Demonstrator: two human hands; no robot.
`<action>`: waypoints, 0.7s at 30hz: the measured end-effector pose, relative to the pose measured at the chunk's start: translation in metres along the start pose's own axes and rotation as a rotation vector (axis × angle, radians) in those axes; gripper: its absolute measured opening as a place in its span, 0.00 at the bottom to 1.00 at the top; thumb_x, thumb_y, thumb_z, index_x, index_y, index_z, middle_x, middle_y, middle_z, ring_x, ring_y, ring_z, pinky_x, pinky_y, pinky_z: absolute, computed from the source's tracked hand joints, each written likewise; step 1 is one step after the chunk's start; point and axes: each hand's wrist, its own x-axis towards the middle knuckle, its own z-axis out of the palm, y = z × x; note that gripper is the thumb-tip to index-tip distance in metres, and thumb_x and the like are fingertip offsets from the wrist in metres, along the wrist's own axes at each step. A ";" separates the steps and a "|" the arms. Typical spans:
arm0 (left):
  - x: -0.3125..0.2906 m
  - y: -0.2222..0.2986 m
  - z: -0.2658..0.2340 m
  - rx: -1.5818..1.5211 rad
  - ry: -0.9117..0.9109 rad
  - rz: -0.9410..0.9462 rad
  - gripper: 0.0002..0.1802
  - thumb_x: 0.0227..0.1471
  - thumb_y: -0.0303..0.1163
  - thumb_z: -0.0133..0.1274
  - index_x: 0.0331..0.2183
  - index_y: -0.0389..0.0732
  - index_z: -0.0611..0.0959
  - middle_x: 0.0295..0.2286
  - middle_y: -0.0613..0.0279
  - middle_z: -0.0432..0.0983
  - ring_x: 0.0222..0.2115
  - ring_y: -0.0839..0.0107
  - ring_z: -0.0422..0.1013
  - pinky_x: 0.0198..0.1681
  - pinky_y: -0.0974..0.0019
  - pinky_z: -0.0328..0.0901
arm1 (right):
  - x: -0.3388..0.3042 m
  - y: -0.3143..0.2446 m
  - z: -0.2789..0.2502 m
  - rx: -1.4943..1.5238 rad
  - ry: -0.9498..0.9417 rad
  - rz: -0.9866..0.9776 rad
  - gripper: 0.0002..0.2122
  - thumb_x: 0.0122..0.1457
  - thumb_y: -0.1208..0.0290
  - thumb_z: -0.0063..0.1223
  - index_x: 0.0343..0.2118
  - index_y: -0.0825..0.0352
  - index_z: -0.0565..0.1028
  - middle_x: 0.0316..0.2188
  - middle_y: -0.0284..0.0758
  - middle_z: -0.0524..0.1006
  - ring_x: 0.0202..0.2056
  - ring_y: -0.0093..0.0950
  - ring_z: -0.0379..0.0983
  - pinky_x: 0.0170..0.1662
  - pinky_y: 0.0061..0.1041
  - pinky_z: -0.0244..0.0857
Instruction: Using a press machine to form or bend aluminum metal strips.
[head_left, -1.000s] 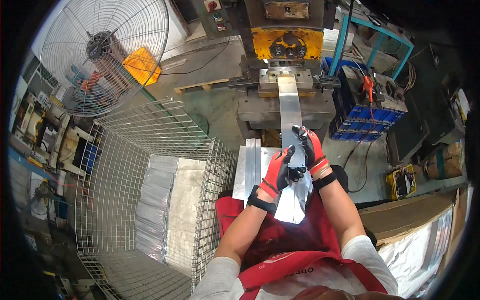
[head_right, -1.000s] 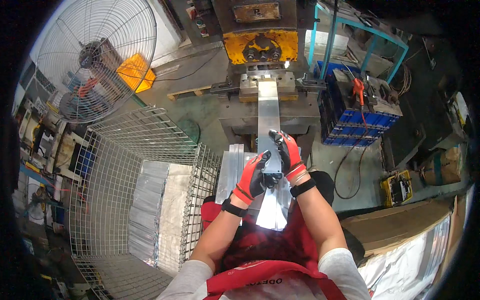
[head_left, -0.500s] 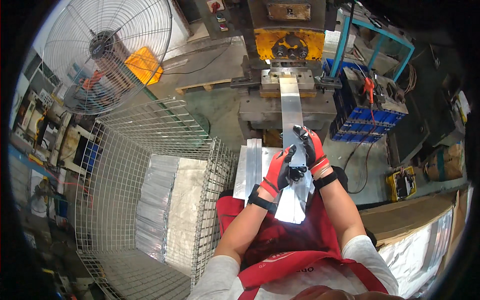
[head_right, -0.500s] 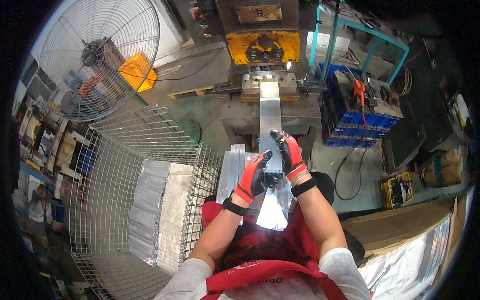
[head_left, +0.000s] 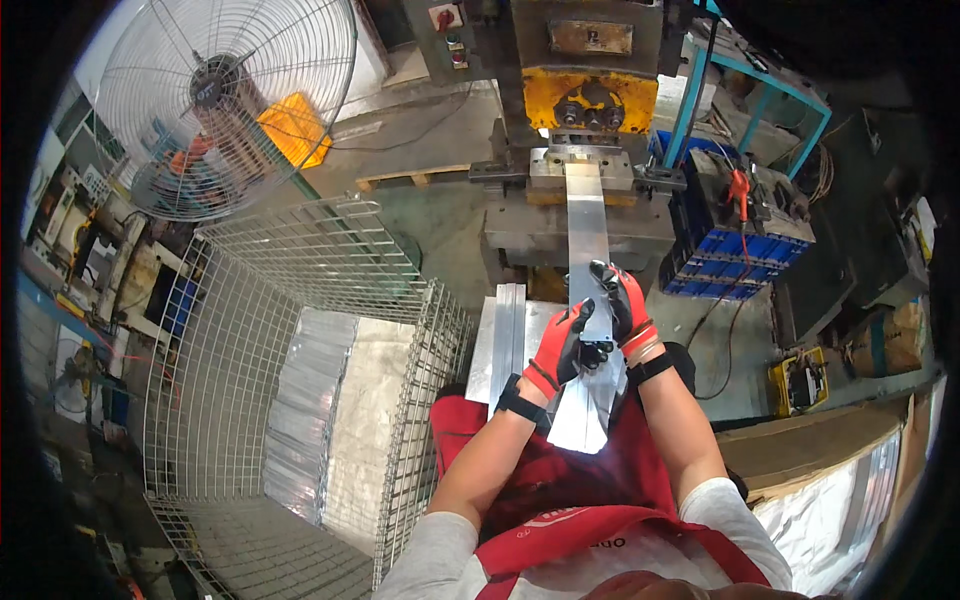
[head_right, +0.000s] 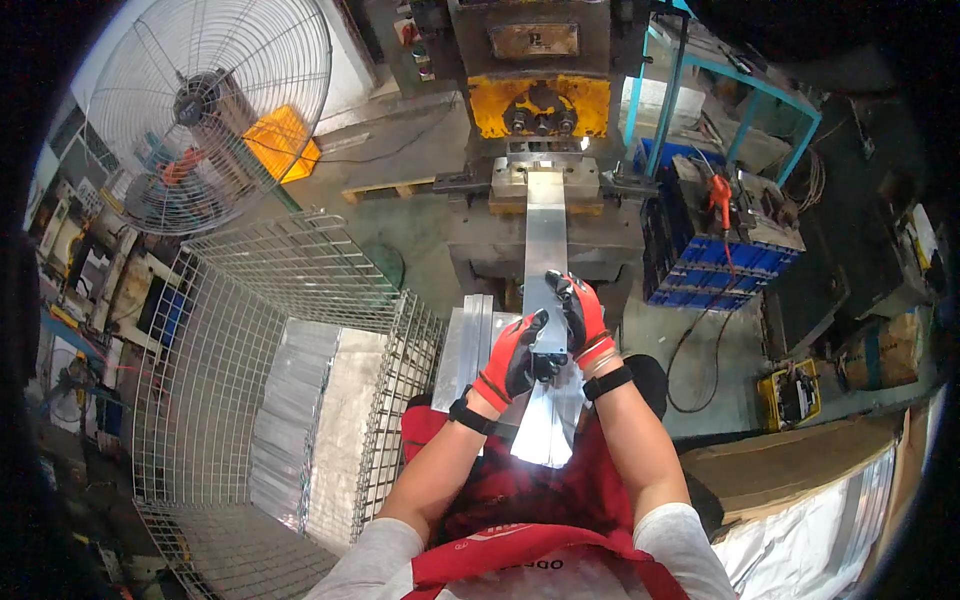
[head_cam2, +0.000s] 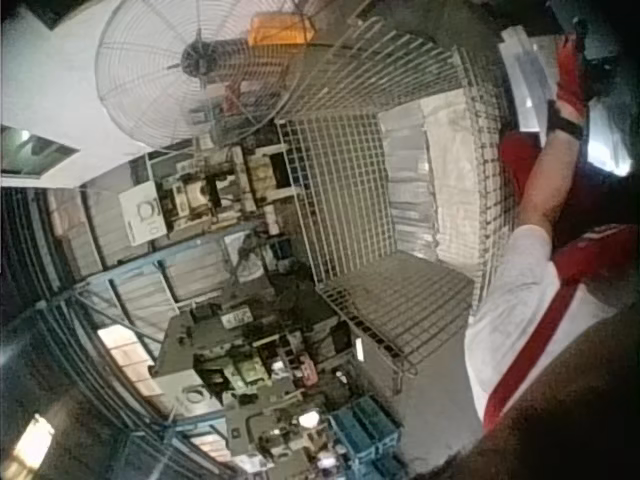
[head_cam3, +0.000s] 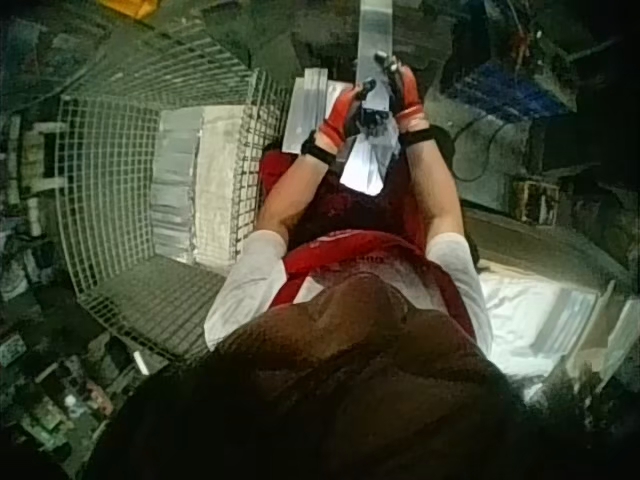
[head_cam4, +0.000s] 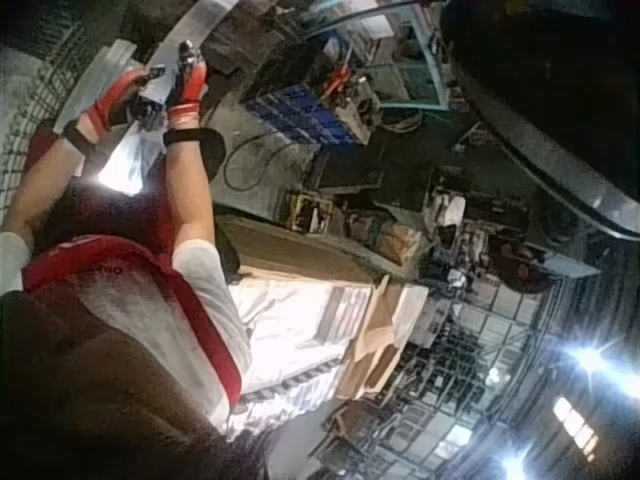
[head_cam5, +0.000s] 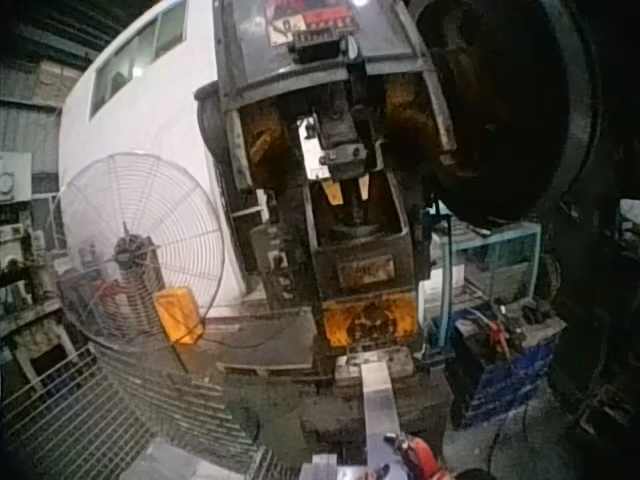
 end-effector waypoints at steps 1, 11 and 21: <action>0.000 0.000 0.001 -0.018 -0.002 -0.024 0.13 0.54 0.41 0.43 0.33 0.41 0.74 0.24 0.68 0.70 0.23 0.78 0.70 0.23 0.75 0.67 | 0.001 0.001 -0.002 -0.025 -0.009 -0.017 0.10 0.55 0.70 0.45 0.35 0.70 0.73 0.31 0.29 0.73 0.34 0.19 0.68 0.39 0.20 0.62; -0.007 0.006 0.011 -0.033 0.104 -0.070 0.15 0.51 0.43 0.46 0.34 0.41 0.73 0.22 0.64 0.71 0.16 0.69 0.72 0.15 0.72 0.66 | -0.002 0.003 -0.005 -0.178 -0.001 -0.073 0.13 0.55 0.68 0.44 0.37 0.72 0.73 0.35 0.35 0.74 0.38 0.24 0.69 0.44 0.21 0.61; 0.004 0.002 0.003 -0.014 0.007 -0.026 0.16 0.52 0.43 0.45 0.35 0.41 0.73 0.24 0.61 0.72 0.16 0.70 0.71 0.14 0.73 0.65 | 0.014 0.012 -0.016 -0.163 -0.032 -0.008 0.12 0.56 0.67 0.43 0.33 0.72 0.73 0.30 0.30 0.74 0.34 0.22 0.69 0.39 0.21 0.61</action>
